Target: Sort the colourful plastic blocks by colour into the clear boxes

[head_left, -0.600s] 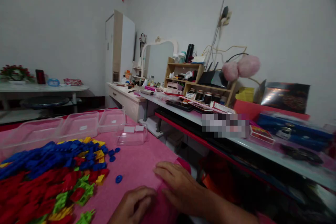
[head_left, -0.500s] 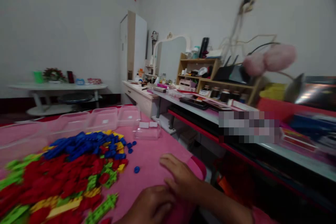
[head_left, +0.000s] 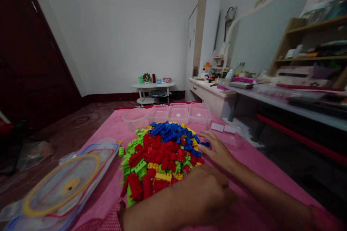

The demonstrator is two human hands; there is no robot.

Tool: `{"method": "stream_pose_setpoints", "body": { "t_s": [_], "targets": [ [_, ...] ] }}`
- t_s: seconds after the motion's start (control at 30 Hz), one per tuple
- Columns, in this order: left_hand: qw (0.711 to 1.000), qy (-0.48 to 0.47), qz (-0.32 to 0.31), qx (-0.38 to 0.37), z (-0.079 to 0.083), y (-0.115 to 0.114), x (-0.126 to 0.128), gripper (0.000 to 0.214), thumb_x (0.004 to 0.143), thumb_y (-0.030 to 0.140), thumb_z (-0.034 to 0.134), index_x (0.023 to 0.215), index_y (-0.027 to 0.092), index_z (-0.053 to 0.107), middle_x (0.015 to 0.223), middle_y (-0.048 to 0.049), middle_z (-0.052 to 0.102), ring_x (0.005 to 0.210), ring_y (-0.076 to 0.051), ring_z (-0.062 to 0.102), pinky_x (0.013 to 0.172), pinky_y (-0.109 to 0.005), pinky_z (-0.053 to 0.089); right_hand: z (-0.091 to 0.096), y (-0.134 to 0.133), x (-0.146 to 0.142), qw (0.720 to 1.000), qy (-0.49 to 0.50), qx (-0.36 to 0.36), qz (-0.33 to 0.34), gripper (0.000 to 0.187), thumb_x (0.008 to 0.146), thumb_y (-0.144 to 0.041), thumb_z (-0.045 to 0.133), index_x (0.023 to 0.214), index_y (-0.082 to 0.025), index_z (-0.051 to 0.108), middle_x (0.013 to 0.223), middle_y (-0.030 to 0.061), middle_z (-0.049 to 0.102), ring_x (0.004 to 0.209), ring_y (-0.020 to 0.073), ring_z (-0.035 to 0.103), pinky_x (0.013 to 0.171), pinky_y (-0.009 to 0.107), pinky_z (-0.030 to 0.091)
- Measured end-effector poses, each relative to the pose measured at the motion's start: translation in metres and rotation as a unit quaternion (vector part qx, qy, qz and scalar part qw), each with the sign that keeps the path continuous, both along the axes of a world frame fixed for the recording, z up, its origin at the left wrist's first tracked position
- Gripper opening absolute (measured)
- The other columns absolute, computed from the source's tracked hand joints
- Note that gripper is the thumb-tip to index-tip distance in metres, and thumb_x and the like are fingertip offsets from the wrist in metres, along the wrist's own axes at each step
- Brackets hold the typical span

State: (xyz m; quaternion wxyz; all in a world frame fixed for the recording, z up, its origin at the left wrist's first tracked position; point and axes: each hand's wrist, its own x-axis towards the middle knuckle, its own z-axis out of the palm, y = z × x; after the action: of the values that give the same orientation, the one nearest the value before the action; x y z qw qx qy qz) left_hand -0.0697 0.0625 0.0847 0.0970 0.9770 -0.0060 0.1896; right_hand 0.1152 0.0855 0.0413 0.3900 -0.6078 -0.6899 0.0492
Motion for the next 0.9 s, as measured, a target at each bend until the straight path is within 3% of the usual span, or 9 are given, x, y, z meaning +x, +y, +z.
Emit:
{"method": "stream_pose_setpoints", "body": {
  "t_s": [0.13, 0.27, 0.33, 0.43, 0.57, 0.67, 0.77, 0.83, 0.9],
  "targets": [
    [0.987, -0.091, 0.127, 0.043, 0.013, 0.055, -0.031, 0.027, 0.088, 0.022, 0.046, 0.11, 0.02, 0.061, 0.115, -0.0095, 0.061, 0.108, -0.022, 0.054, 0.092, -0.037, 0.043, 0.006, 0.063, -0.018, 0.998, 0.054, 0.037, 0.024, 0.044, 0.086, -0.046, 0.049, 0.12, -0.019, 0.058, 0.124, 0.0107, 0.056, 0.119, 0.0231, 0.049, 0.104, 0.041, 0.036],
    [0.942, -0.158, 0.293, 0.037, 0.01, 0.118, -0.057, 0.045, 0.085, 0.032, 0.054, 0.129, 0.023, 0.051, 0.14, -0.0116, 0.043, 0.126, -0.026, 0.041, 0.104, -0.047, 0.033, 0.004, 0.116, -0.042, 0.993, 0.099, -0.019, 0.067, 0.05, 0.086, -0.051, 0.045, 0.126, -0.022, 0.055, 0.131, 0.0091, 0.054, 0.123, 0.0241, 0.047, 0.107, 0.045, 0.032],
    [0.921, -0.147, 0.359, -0.002, 0.004, 0.145, -0.067, 0.057, 0.081, 0.046, 0.057, 0.132, 0.022, 0.049, 0.145, -0.0129, 0.037, 0.131, -0.031, 0.036, 0.106, -0.051, 0.03, 0.004, 0.134, -0.058, 0.987, 0.115, -0.066, 0.085, 0.05, 0.087, -0.053, 0.043, 0.125, -0.023, 0.056, 0.13, 0.0076, 0.056, 0.123, 0.0244, 0.048, 0.106, 0.046, 0.033],
    [0.907, -0.12, 0.38, -0.134, -0.006, 0.168, -0.083, 0.056, 0.084, 0.054, 0.049, 0.13, 0.021, 0.052, 0.137, -0.0119, 0.049, 0.126, -0.028, 0.045, 0.106, -0.047, 0.034, 0.009, 0.139, -0.086, 0.988, 0.075, -0.071, 0.112, 0.046, 0.087, -0.049, 0.047, 0.123, -0.023, 0.058, 0.128, 0.0073, 0.057, 0.12, 0.0238, 0.05, 0.104, 0.043, 0.035],
    [0.9, -0.124, 0.345, -0.237, -0.015, 0.155, -0.112, 0.052, 0.087, 0.049, 0.047, 0.131, 0.022, 0.049, 0.132, -0.0076, 0.054, 0.121, -0.022, 0.05, 0.105, -0.038, 0.038, 0.024, 0.104, -0.119, 0.984, -0.028, -0.027, 0.175, 0.04, 0.09, -0.037, 0.046, 0.125, -0.02, 0.056, 0.129, 0.0081, 0.055, 0.118, 0.0214, 0.05, 0.102, 0.039, 0.036],
    [0.904, -0.094, 0.363, -0.207, -0.017, 0.126, -0.136, 0.053, 0.085, 0.046, 0.053, 0.133, 0.026, 0.048, 0.136, -0.0068, 0.051, 0.123, -0.024, 0.049, 0.105, -0.04, 0.038, 0.035, 0.065, -0.125, 0.97, -0.069, -0.02, 0.233, 0.04, 0.089, -0.04, 0.05, 0.123, -0.022, 0.057, 0.129, 0.0072, 0.056, 0.122, 0.0227, 0.045, 0.106, 0.041, 0.031],
    [0.909, -0.032, 0.393, -0.132, -0.022, 0.095, -0.158, 0.045, 0.085, 0.044, 0.053, 0.129, 0.034, 0.052, 0.143, -0.0024, 0.043, 0.129, -0.027, 0.041, 0.107, -0.045, 0.036, 0.038, 0.047, -0.107, 0.959, -0.075, -0.023, 0.272, 0.036, 0.088, -0.043, 0.051, 0.12, -0.029, 0.059, 0.124, 0.0035, 0.06, 0.121, 0.0232, 0.046, 0.107, 0.045, 0.028],
    [0.898, -0.006, 0.433, -0.083, -0.029, 0.078, -0.171, 0.048, 0.085, 0.044, 0.053, 0.132, 0.037, 0.048, 0.15, -0.0002, 0.032, 0.134, -0.029, 0.035, 0.108, -0.049, 0.033, 0.031, 0.052, -0.084, 0.974, -0.055, -0.005, 0.221, 0.032, 0.09, -0.043, 0.048, 0.115, -0.029, 0.063, 0.124, 0.004, 0.06, 0.119, 0.0234, 0.049, 0.105, 0.045, 0.031],
    [0.879, 0.008, 0.474, -0.053, -0.038, 0.065, -0.181, 0.056, 0.084, 0.046, 0.053, 0.138, 0.039, 0.039, 0.153, -0.0002, 0.025, 0.135, -0.032, 0.032, 0.107, -0.052, 0.034, 0.017, 0.069, -0.056, 0.994, -0.029, 0.012, 0.108, 0.034, 0.09, -0.044, 0.044, 0.113, -0.027, 0.063, 0.128, 0.0063, 0.056, 0.122, 0.0247, 0.047, 0.103, 0.044, 0.035]
  ]
}}
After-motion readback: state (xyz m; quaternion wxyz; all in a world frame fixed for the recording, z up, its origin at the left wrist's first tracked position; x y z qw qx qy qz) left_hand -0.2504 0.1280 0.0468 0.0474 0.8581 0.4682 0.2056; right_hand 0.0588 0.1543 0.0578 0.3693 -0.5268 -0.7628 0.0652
